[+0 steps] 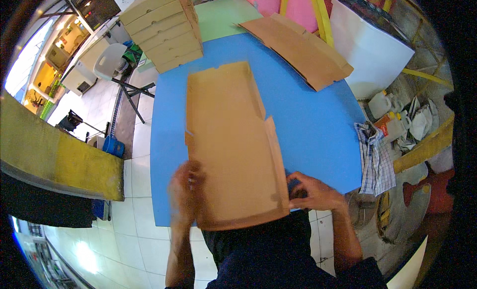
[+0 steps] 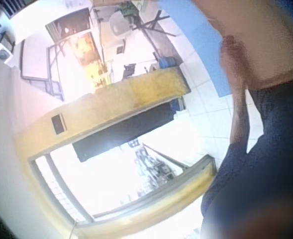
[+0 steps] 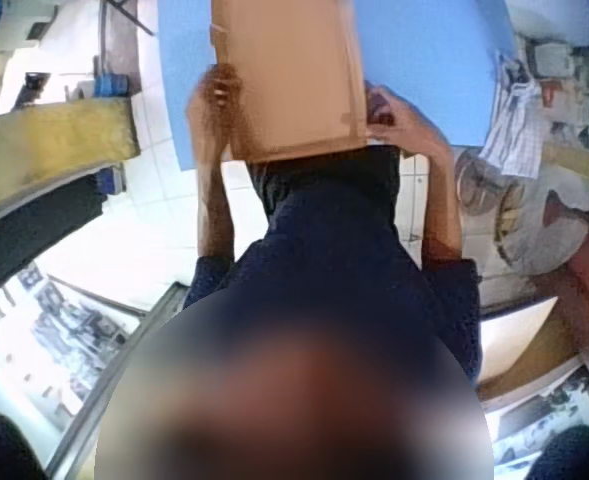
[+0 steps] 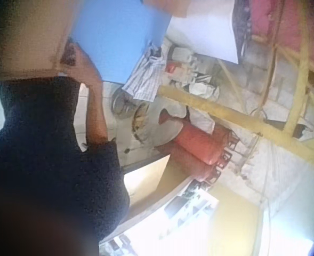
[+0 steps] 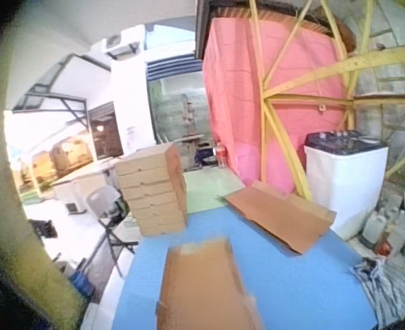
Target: The person assembles flat-packed cardboard boxes by folding the side flaps, tucking tabs into slots, and closing the bottom. The person repeats this process for multiple boxes and stacks the finished boxes on the table.
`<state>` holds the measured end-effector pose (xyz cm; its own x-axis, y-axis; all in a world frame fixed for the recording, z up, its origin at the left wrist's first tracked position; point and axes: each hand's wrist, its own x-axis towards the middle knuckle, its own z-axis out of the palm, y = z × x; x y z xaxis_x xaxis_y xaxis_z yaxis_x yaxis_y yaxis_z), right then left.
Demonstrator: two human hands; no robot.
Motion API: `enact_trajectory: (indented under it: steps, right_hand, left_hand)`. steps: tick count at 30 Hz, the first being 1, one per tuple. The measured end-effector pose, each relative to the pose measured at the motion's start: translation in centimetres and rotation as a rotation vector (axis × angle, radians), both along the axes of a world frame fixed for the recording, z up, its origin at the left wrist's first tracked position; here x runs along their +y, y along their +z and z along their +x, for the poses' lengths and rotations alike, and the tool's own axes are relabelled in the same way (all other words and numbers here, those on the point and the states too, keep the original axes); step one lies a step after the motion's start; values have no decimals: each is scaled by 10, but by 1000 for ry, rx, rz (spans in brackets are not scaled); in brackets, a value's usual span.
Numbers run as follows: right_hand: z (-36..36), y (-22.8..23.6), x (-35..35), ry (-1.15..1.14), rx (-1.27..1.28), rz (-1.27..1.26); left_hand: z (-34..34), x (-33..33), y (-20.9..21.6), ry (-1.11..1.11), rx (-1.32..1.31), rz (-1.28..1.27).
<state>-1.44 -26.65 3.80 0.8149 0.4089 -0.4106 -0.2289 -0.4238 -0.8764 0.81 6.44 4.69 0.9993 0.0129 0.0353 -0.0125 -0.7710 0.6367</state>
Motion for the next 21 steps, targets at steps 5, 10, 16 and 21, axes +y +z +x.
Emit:
enact_trajectory:
  steps: [5, 10, 16, 21]
  right_hand:
    - [26, -39, 5, -299, -418, 81]
    - [41, -47, 37, -91, -711, -287]
    - [36, -17, 62, -2, -708, -641]
    - [61, -30, 44, -253, -744, -338]
  left_hand:
    - [13, 20, -52, 64, -83, -412]
    - [-7, 12, -67, 196, -92, -470]
    - [-23, -2, -53, 12, -223, 50]
    - [-12, 10, -48, 230, -140, -404]
